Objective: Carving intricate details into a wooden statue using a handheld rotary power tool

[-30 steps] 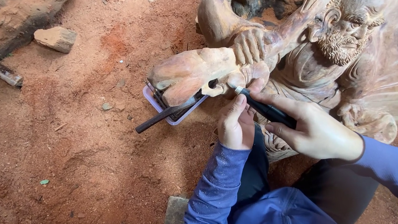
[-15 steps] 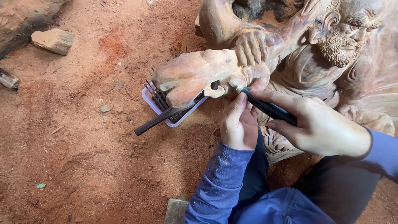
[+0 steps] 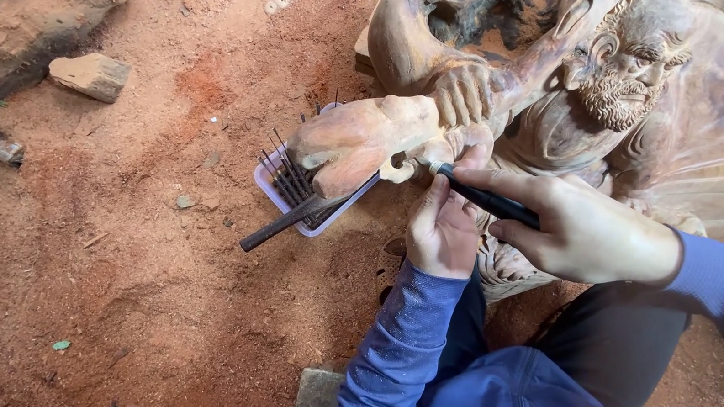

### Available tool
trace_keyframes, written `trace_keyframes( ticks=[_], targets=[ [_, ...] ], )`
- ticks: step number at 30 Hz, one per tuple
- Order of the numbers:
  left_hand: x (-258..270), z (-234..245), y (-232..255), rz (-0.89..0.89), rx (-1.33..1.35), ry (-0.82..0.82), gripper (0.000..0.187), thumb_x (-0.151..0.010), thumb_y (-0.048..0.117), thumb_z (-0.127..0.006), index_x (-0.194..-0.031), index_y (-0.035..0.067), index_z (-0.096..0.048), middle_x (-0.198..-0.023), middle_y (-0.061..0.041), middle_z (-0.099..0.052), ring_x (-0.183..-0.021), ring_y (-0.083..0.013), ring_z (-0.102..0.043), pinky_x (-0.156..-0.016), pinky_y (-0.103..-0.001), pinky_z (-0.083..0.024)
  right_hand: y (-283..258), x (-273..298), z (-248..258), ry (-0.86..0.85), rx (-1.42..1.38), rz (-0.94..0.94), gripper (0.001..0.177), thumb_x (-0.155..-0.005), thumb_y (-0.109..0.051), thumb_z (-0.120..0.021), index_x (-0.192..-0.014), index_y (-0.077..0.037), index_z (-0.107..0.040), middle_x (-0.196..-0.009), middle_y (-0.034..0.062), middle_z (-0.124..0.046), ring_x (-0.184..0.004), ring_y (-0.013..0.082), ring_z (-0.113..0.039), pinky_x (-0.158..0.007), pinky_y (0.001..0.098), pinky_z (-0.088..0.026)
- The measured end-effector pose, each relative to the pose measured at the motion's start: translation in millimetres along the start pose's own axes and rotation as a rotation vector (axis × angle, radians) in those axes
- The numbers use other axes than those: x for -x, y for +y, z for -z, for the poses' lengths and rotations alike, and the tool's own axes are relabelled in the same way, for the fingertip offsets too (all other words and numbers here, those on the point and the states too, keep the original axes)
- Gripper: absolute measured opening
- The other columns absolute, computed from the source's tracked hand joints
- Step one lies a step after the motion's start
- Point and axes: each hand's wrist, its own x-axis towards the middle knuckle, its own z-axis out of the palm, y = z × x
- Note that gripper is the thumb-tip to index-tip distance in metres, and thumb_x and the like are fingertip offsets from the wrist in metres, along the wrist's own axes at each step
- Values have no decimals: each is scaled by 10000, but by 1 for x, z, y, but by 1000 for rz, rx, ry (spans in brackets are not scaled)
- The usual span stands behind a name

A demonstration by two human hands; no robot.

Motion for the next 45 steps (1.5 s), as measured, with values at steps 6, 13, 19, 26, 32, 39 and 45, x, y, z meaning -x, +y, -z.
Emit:
trace_keyframes(
  ticks=[6, 13, 19, 26, 32, 39, 45],
  targets=[
    [-16, 18, -8, 63, 20, -14, 219, -1004, 178, -673, -1150, 17, -703, -1234, -166, -713, -1144, -210, -682, -1047, -358, -523, 0, -1, 3, -15, 28, -30, 591, -829, -144, -695, -1398, -297, -645, -1037, 210, -783, -930, 429, -747, -714, 532, -577],
    [-11, 12, -6, 20, -4, -65, 196, -1007, 169, -648, -1131, 26, -698, -1246, -198, -704, -1197, -254, -668, -1067, -389, -521, -4, -6, 6, -32, 55, -65, 600, -831, -150, -687, -1404, -322, -641, -1006, 212, -788, -883, 432, -760, -674, 521, -587],
    [-12, 18, -6, 30, 15, -61, 216, -1010, 174, -633, -1160, 27, -686, -1261, -210, -694, -1238, -280, -648, -1107, -407, -501, -8, -7, 6, -49, 81, -89, 607, -833, -154, -681, -1408, -341, -637, -981, 214, -792, -845, 435, -770, -642, 512, -594],
    [-15, 26, -9, 5, 22, -65, 235, -1018, 163, -625, -1140, -29, -687, -1193, -219, -711, -1198, -301, -669, -1092, -436, -520, -11, -8, 6, -71, 111, -117, 617, -835, -160, -673, -1414, -366, -634, -950, 216, -797, -797, 439, -783, -602, 501, -603],
    [-16, 25, -9, 11, 29, -77, 204, -1018, 146, -629, -1149, 0, -688, -1172, -188, -710, -1136, -258, -684, -1080, -427, -535, -12, -6, 7, -47, 93, -79, 622, -824, -151, -674, -1416, -339, -632, -1062, 217, -784, -888, 464, -768, -654, 545, -609],
    [-15, 9, -9, -2, -62, -12, 256, -987, 131, -666, -1145, -70, -684, -1202, -265, -700, -1191, -312, -670, -1066, -395, -533, -7, -6, 6, -44, 83, -81, 619, -823, -148, -670, -1412, -337, -635, -1109, 190, -780, -933, 457, -757, -696, 551, -614],
    [-14, 16, -5, 28, -7, -12, 221, -993, 170, -652, -1131, -3, -668, -1160, -201, -712, -1213, -306, -661, -1107, -419, -512, -5, -9, 3, -58, 83, -67, 616, -822, -143, -665, -1407, -335, -639, -1164, 158, -774, -988, 450, -744, -746, 557, -620]
  ],
)
